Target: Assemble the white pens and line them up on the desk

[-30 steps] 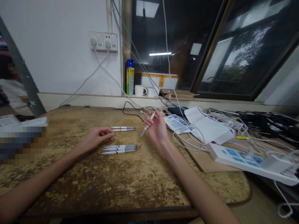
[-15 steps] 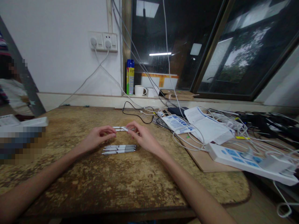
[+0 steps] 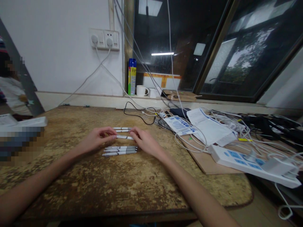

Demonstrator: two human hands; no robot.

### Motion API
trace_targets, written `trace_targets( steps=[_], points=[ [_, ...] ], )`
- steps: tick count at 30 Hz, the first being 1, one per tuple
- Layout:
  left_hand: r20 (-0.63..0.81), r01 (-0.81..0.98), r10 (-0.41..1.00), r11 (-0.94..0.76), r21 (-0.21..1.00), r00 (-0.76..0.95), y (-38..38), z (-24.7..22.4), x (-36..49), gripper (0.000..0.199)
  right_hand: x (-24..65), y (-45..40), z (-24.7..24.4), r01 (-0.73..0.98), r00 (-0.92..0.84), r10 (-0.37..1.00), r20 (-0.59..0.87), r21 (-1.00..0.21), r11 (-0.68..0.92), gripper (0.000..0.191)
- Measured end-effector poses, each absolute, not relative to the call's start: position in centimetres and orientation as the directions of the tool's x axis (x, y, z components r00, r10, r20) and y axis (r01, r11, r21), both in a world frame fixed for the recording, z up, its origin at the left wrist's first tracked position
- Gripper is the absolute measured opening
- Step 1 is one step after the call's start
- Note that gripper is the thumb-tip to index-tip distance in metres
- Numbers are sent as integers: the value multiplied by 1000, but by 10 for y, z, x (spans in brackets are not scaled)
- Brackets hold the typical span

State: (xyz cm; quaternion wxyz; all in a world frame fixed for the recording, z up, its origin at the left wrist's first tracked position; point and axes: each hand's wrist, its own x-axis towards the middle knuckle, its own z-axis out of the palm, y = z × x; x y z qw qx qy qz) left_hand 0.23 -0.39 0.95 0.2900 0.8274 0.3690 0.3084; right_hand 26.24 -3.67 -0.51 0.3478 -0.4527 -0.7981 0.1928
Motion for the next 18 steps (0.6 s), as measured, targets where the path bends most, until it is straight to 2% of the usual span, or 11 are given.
trace_targets(
  steps=[5, 10, 18],
  points=[
    [214, 450, 747, -574, 684, 629, 11, 11, -16, 31, 278, -26, -10, 657, -394, 863, 317, -559, 505, 35],
    [119, 482, 724, -562, 672, 680, 16, 9, -23, 33, 280, -26, -18, 664, -450, 863, 229, -561, 495, 29],
    [57, 511, 700, -572, 642, 712, 17, 8, -26, 30, 280, -28, -20, 641, -494, 840, 226, -557, 527, 23]
  ],
)
